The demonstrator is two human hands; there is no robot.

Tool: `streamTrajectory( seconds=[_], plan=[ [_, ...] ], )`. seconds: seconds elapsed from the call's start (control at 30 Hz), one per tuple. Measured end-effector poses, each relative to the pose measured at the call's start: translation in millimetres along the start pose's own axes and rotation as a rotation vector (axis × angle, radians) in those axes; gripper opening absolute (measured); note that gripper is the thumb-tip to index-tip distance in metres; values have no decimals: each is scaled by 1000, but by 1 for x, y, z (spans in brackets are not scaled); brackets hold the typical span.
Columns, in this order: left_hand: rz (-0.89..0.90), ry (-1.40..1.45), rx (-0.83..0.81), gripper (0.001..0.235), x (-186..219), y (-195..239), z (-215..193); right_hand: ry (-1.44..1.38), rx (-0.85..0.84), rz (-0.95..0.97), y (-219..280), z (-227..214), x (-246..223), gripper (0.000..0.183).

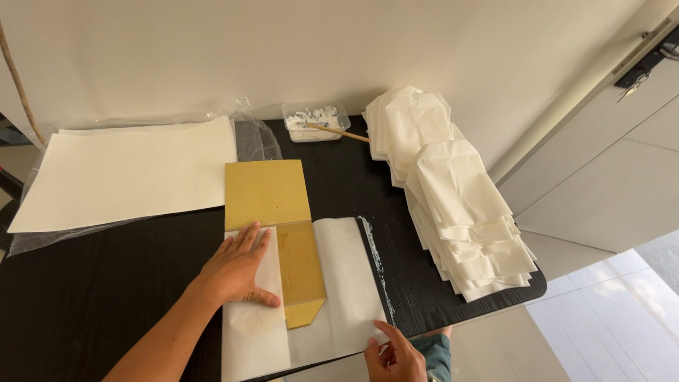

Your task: Assembling white bags or envelopes by folding material around a gold template and applying glue with a stick.

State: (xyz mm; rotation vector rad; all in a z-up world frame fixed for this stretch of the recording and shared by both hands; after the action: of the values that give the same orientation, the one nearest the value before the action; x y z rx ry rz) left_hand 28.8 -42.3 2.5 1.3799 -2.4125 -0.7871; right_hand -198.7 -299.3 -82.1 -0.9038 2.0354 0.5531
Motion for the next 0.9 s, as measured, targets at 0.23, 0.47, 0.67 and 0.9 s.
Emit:
streamTrajectory(
  seconds=[0.23, 0.47, 0.67, 0.9],
  plan=[
    [212, -29, 177, 134, 13, -5, -7, -38, 87, -63, -5, 4, 6, 22],
    [532, -112, 315, 103, 65, -37, -41, -86, 87, -53, -9, -5, 1, 13],
    [638, -92, 395, 100, 82, -73, -36, -28, 56, -20, -15, -2, 17, 13],
    [658, -62, 391, 98, 80, -74, -31, -96, -26, 26, -12, -4, 18, 9]
  ],
)
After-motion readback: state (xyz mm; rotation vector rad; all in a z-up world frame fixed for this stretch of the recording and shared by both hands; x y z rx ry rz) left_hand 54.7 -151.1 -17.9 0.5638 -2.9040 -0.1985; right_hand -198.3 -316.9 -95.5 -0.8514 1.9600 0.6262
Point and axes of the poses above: each hand's wrist, its own y-axis away from the middle knuckle, its own z-axis out of the palm, x = y × z, the point moved 2 cm from there along -y, towards the middle knuckle, and after that the axes turned 9 degrees about -y, right-handed, at the moved point
